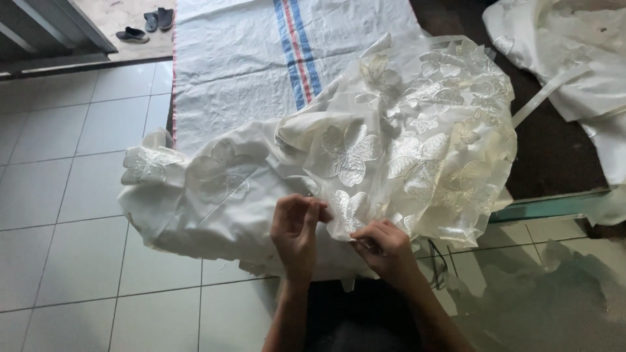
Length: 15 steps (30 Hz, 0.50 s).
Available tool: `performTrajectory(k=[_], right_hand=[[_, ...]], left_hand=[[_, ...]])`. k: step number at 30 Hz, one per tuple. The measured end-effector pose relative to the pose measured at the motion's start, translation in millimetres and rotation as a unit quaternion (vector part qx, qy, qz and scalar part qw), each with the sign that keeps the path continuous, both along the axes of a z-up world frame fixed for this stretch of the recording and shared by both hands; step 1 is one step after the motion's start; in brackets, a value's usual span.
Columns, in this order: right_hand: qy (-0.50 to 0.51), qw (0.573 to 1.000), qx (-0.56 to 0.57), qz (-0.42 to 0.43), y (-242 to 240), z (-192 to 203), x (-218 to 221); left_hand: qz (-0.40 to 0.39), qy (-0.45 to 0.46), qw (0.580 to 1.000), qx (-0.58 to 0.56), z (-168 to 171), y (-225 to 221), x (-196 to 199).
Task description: Trimming loose threads from a white lacy garment using manual thread snips.
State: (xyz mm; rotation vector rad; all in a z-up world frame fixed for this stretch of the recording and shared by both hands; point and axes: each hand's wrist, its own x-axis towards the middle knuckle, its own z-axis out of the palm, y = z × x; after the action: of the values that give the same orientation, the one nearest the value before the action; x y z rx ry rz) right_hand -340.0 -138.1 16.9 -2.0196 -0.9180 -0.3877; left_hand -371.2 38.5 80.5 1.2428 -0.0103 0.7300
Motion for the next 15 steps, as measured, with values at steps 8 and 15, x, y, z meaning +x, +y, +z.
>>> performTrajectory(k=[8, 15], right_hand=[[0.048, 0.991, 0.095, -0.086, -2, -15, -5], [0.010, 0.996, 0.066, -0.060, -1, -10, -11]], left_hand=[[-0.039, 0.047, 0.997, -0.039, -54, -16, 6], [0.046, 0.086, 0.995, 0.004, -57, -11, 8]])
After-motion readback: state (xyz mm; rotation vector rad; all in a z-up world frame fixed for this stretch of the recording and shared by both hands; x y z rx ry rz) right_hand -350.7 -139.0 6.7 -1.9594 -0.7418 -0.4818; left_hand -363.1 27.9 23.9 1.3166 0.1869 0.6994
